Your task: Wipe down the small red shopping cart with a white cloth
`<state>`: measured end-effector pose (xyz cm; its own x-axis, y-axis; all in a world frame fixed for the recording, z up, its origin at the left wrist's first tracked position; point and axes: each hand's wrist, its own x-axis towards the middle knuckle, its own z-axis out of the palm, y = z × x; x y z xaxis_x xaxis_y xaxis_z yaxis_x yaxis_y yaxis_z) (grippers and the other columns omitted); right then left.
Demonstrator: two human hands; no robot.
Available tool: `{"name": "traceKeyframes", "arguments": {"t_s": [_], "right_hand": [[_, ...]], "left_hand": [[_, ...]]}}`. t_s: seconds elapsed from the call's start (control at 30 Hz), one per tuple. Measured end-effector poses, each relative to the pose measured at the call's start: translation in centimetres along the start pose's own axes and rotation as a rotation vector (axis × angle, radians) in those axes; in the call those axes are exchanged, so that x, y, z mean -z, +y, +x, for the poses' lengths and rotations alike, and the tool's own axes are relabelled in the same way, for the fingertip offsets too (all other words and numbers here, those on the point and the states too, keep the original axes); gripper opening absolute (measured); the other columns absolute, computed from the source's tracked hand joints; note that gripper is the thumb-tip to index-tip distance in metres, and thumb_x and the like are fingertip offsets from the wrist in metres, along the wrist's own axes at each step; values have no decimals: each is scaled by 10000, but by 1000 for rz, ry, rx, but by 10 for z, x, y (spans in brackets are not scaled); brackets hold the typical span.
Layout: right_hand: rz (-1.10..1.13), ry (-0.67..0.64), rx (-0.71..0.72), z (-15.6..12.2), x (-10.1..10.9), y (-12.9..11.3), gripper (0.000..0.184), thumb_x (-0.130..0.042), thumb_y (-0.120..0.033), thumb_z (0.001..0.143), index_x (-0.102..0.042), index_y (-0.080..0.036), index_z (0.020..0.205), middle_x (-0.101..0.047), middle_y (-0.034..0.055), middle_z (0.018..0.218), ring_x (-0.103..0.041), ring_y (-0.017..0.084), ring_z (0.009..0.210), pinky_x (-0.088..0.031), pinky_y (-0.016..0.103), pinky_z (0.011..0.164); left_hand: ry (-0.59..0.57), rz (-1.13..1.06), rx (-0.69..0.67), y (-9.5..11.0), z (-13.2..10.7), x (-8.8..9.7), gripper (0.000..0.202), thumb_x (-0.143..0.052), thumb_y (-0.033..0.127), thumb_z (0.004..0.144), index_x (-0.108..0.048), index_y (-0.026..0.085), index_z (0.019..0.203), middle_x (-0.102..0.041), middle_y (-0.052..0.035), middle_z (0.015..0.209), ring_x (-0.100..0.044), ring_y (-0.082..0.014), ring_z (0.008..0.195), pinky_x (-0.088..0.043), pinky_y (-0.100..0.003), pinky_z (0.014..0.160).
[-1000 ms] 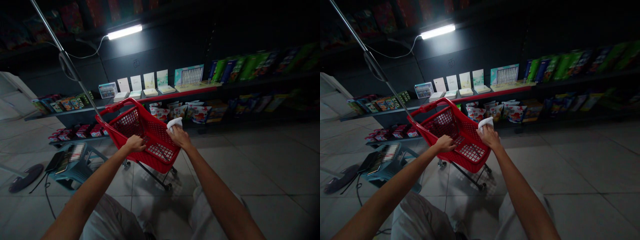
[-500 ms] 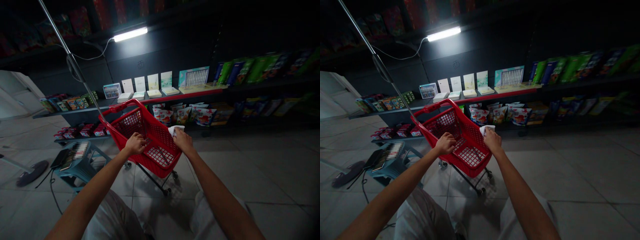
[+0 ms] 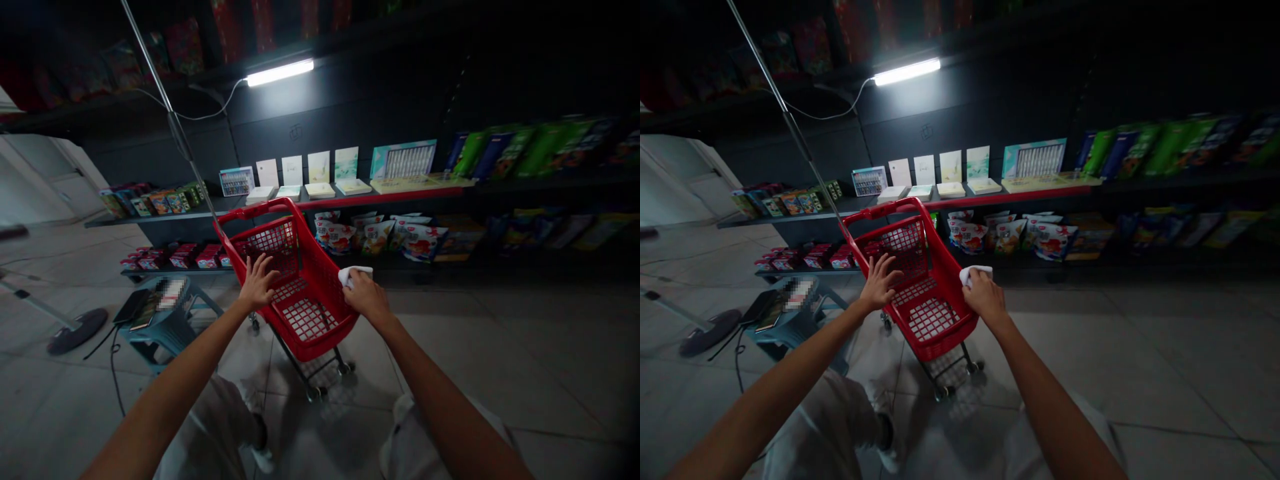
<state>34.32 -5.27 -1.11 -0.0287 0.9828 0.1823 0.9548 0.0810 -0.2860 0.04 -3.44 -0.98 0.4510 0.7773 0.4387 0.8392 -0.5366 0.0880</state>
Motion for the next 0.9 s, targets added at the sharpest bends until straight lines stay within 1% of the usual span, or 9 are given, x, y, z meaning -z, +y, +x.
{"name": "traceKeyframes", "arguments": {"t_s": [0.07,0.13,0.23,0.3,0.4,0.53,0.63,0.73,0.9], "right_hand": [[12,-45,25,2,-2,-5,274,-520,-317,941,-567,-221,1193,-697,136,1183,-703,284,1020,-471,336,786],[10,-102,43,3,-2,-12,259,-528,-325,931,-577,-230,1166,-720,127,1146,-715,290,987,-457,335,766],[-7,-152,79,-1,3,-26,244,-542,-328,911,-587,-234,1132,-741,116,1113,-724,297,961,-430,330,741],[-6,-170,111,-7,7,-36,228,-552,-323,898,-594,-234,1104,-746,109,1103,-724,295,964,-413,322,726],[2,-192,112,-18,9,-48,213,-547,-347,909,-593,-233,1082,-750,106,1071,-721,288,958,-399,314,708],[-12,-114,60,-29,6,-55,240,-516,-369,940,-551,-220,1125,-726,118,1117,-712,292,971,-404,319,702],[-14,-51,73,-30,2,-57,253,-516,-350,953,-515,-216,1167,-691,118,1169,-702,276,980,-413,314,705],[-10,-37,68,-27,-1,-59,250,-513,-326,961,-494,-210,1181,-659,124,1181,-691,266,994,-417,309,707],[25,17,19,-11,-7,-56,258,-505,-313,964,-476,-199,1194,-619,136,1220,-673,273,1019,-432,321,722]], "left_hand": [[73,-43,99,-11,-10,-7,622,-609,399,814,-571,215,1407,-185,-123,1704,-66,-414,1587,63,-657,1253],[146,-111,224,-23,-21,-16,778,-602,397,805,-409,193,1531,-60,-142,1730,-5,-416,1594,4,-663,1253],[246,-284,360,-39,-36,-27,928,-572,372,810,-184,150,1623,26,-152,1737,86,-394,1598,-42,-613,1275],[279,-441,390,-48,-42,-31,957,-546,363,814,-111,139,1636,-21,-148,1740,36,-361,1606,-71,-552,1297],[294,-668,384,-58,-45,-30,976,-526,358,804,-78,130,1641,-152,-142,1730,-156,-316,1592,-136,-484,1306],[276,-829,403,-66,-42,-27,1011,-517,324,778,-55,129,1656,-244,-116,1715,-257,-288,1570,-219,-450,1295],[263,-869,436,-69,-39,-30,1009,-498,309,784,-38,132,1663,-277,-101,1708,-282,-276,1564,-239,-443,1292],[258,-889,446,-67,-37,-38,1027,-506,271,772,-25,151,1672,-229,-77,1727,-254,-265,1577,-201,-429,1306],[191,-800,461,-59,-32,-49,1008,-481,223,800,18,204,1676,-262,-39,1719,-195,-264,1596,-198,-455,1308]]}}
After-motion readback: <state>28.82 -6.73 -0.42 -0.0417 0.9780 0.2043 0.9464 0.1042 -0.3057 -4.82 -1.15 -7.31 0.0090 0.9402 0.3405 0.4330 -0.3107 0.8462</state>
